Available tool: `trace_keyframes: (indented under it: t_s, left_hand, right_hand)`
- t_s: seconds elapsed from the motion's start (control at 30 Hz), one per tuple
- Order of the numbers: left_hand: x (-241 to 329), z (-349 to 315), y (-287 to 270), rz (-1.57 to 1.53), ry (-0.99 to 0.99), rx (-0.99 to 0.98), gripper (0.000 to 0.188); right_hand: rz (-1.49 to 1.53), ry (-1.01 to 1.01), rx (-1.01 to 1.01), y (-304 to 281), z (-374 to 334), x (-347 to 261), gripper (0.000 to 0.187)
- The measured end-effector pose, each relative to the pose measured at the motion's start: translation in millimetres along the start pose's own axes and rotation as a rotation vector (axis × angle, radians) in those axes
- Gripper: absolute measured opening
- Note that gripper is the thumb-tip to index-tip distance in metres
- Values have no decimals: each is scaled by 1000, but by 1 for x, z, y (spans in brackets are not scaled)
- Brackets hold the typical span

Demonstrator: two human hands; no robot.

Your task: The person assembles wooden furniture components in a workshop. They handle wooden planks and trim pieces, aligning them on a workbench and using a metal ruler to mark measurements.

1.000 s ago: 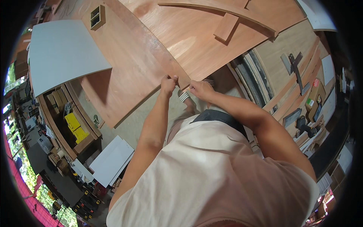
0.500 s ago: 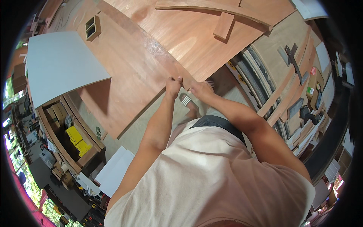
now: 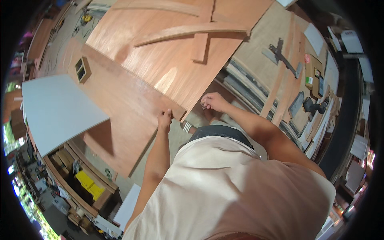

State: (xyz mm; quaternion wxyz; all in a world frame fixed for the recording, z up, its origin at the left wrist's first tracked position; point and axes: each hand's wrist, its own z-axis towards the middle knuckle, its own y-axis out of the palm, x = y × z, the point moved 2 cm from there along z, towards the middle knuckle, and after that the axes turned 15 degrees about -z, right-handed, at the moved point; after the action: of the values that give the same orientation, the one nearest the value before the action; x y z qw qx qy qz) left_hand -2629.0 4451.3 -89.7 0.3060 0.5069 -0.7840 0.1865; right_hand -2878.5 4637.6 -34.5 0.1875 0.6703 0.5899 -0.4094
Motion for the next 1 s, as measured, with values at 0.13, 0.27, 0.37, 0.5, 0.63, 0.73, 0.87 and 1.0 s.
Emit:
trace_keyframes:
  t_s: [0.13, 0.27, 0.37, 0.5, 0.63, 0.73, 0.87, 1.0]
  left_hand:
    - [-6, 3, -1, -42, -41, -20, 36]
    - [-5, -6, 0, -64, -106, 47, 47]
    - [-3, -15, -2, -133, -120, 93, 57]
    - [5, -41, -1, -43, -27, 269, 69]
    - [-3, -74, -30, 151, -12, 378, 77]
    - [-43, -75, -85, 453, 15, 359, 73]
    - [-95, -88, -121, 586, -130, 409, 67]
    - [-156, -111, -170, 606, -116, 360, 64]
  right_hand:
    - [744, 228, -4, -56, -13, 48, 11]
    - [1106, 260, 121, -122, -10, 61, 12]
    - [1087, 288, 247, -182, 19, 67, 18]
    - [394, 415, 741, -262, 64, 64, 24]
    - [205, 326, 796, -291, 86, 31, 45]
    - [587, 252, 637, -293, 83, -12, 65]
    - [905, 164, 516, -299, 105, -30, 85]
    - [1112, 156, 489, -290, 150, -47, 88]
